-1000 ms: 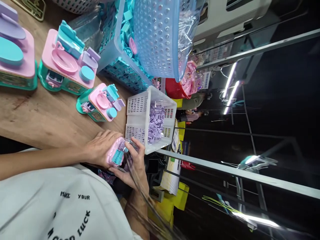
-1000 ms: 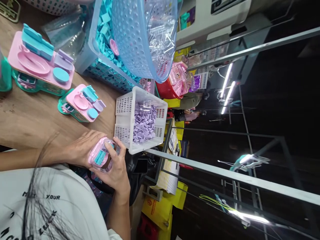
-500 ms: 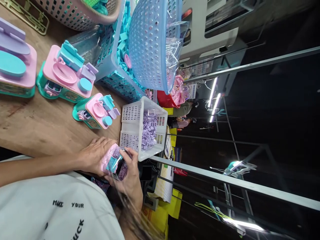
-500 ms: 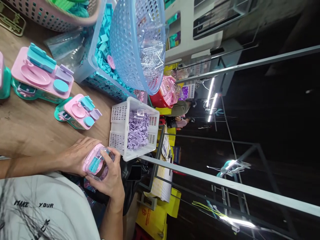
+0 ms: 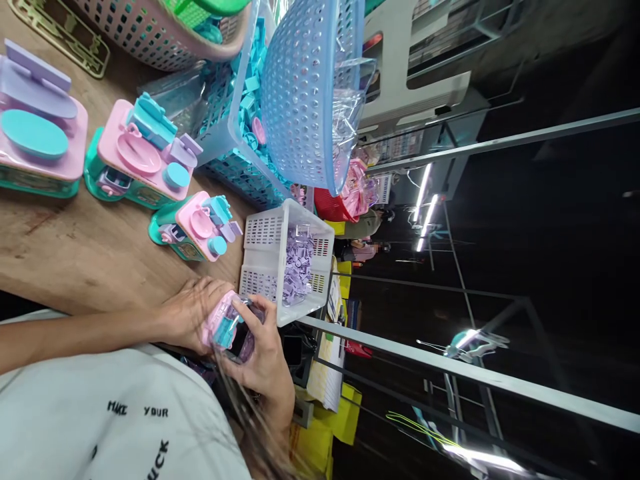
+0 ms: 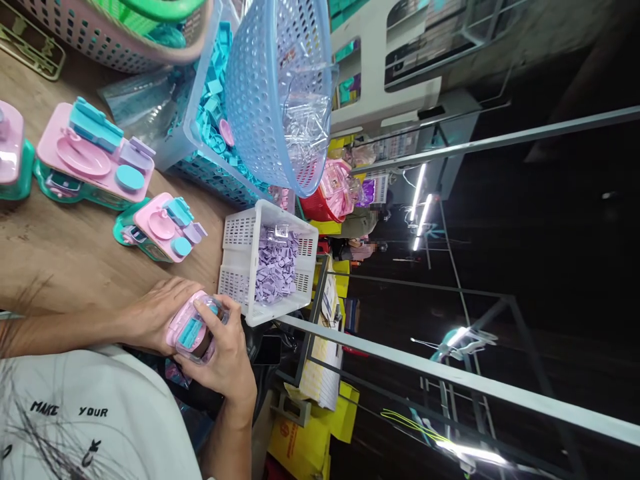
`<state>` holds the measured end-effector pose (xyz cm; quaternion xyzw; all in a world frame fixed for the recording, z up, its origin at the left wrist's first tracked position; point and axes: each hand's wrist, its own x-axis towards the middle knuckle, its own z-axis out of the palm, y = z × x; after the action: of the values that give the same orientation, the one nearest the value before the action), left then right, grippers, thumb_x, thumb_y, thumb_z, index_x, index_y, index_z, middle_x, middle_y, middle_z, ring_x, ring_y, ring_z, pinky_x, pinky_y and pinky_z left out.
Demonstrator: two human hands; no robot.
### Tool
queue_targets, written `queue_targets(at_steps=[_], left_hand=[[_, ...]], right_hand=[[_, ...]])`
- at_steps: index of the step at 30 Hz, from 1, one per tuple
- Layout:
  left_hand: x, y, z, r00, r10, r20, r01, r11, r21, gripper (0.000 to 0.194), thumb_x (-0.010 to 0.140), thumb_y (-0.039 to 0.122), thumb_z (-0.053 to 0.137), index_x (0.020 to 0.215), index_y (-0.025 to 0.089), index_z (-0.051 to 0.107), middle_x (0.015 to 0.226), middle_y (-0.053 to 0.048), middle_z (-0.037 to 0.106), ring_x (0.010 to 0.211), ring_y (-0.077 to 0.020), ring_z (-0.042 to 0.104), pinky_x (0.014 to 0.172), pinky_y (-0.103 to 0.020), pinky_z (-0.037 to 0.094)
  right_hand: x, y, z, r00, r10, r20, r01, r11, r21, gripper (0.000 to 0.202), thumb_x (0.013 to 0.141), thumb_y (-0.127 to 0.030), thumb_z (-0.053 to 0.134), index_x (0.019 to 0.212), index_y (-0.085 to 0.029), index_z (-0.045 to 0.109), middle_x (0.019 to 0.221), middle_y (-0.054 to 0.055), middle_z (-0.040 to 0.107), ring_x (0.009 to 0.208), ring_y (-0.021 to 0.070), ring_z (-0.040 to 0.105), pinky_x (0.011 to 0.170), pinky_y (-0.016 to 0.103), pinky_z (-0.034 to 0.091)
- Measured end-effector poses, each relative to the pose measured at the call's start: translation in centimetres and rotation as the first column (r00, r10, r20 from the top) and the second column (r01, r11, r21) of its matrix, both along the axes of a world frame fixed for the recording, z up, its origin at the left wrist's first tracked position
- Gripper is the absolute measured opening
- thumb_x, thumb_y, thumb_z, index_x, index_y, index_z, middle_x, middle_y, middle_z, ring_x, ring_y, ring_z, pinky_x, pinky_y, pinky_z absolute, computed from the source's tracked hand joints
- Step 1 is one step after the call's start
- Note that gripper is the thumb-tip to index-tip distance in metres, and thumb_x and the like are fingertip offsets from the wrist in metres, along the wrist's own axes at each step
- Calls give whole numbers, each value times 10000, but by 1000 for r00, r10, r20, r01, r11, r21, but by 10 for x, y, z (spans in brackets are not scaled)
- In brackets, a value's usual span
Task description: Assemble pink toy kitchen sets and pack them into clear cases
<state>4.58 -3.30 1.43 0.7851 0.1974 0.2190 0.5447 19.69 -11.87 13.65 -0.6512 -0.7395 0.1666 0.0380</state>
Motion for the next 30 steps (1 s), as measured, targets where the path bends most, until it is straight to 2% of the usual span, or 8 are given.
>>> queue_targets(at_steps=[11, 19, 23, 26, 30], left_hand=[[3, 1, -7, 1000, -12, 4, 12, 1000, -5, 856, 588, 380, 803, 1324, 215, 398, 1305, -131, 549, 1223, -382, 507, 1020, -523, 440], [1, -1, -8, 998, 23, 53, -22, 999, -27, 855, 582, 329, 826, 1321, 221, 409, 1318, -126, 547, 1243, -369, 502, 1018, -498, 446], [2, -2, -12, 995, 29, 94, -27, 999, -28, 917, 565, 348, 853, 1353, 234, 397, 1328, -122, 546, 1240, -367, 504, 1028, -498, 441], [1, -2, -13, 994, 34, 107, -32, 999, -17, 945, 568, 383, 864, 1380, 257, 397, 1337, -114, 540, 1232, -369, 507, 1027, -503, 442], [0, -1, -12, 994, 36, 100, -36, 999, 3, 939, 582, 413, 863, 1388, 265, 407, 1325, -111, 543, 1196, -363, 519, 1019, -499, 445]], right_hand=[[8, -5, -7, 999, -7, -41, 7, 1000, 11, 947, 621, -352, 910, 1469, -312, 492, 1373, 98, 379, 1295, 306, 545, 1091, 474, 541], [-2, 12, 10, 999, 32, -6, -32, 997, -75, 986, 624, -304, 913, 1502, -327, 466, 1379, 100, 376, 1306, 297, 535, 1106, 464, 534], [-3, 22, 15, 998, 56, 26, -52, 990, -128, 964, 626, -299, 906, 1493, -327, 487, 1378, 104, 378, 1337, 311, 506, 1109, 480, 531], [0, 23, 11, 997, 74, -14, -75, 990, -122, 963, 631, -344, 913, 1492, -322, 483, 1395, 106, 362, 1347, 309, 503, 1104, 471, 536], [6, 17, 2, 993, 106, -55, -108, 994, -33, 948, 660, -437, 912, 1493, -325, 474, 1484, 115, 324, 1426, 333, 439, 1155, 515, 487]])
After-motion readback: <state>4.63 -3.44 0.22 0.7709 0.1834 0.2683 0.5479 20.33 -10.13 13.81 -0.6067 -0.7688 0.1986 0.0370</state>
